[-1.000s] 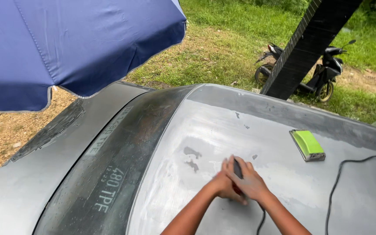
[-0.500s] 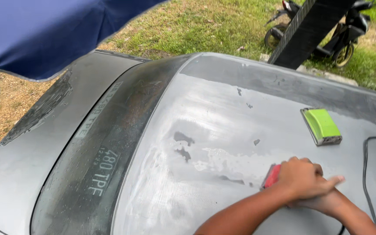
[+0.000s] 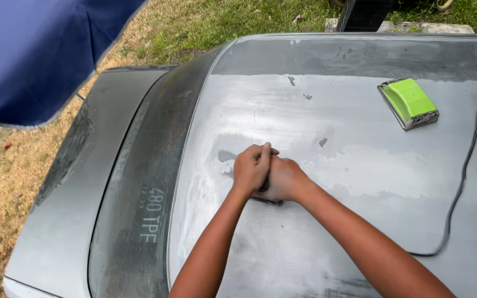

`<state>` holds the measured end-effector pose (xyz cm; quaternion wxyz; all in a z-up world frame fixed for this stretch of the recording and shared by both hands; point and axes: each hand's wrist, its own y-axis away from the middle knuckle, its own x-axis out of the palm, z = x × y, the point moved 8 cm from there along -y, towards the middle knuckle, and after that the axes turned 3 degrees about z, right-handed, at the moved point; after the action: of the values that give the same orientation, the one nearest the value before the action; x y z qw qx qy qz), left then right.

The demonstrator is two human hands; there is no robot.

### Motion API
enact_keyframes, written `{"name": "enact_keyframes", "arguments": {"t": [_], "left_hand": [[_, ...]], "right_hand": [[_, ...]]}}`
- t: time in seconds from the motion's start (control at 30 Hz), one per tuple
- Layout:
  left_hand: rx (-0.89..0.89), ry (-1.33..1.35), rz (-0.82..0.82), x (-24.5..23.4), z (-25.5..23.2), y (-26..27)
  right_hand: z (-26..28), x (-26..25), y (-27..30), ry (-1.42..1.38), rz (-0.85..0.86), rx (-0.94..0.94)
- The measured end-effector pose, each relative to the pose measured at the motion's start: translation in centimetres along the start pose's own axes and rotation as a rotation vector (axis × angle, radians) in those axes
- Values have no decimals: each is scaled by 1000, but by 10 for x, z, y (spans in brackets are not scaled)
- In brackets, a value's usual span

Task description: The person uses a red electric sander to smooth the surface of a car hood. They move the tool across the grey painted area, focusing on a specific section near the windshield while holding the cord with their other hand.

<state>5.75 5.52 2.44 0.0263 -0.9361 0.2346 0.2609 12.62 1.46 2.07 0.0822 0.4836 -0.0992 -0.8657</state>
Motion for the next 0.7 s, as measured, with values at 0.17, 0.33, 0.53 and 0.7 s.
{"name": "enact_keyframes", "arguments": {"t": [0.17,0.33,0.53,0.7], "left_hand": [[1,-94,40,-35,29,-11],[-39,-50,69,24,16,-6],[218,87,196,164,-91,-4],[103,0,550,238,-162,19]], "right_hand": [[41,4,-10,103,49,-179],[8,-19,30,161,120,-265],[-145,-56,107,205,44,126],[-182,-106,186,-158,-81,658]]}}
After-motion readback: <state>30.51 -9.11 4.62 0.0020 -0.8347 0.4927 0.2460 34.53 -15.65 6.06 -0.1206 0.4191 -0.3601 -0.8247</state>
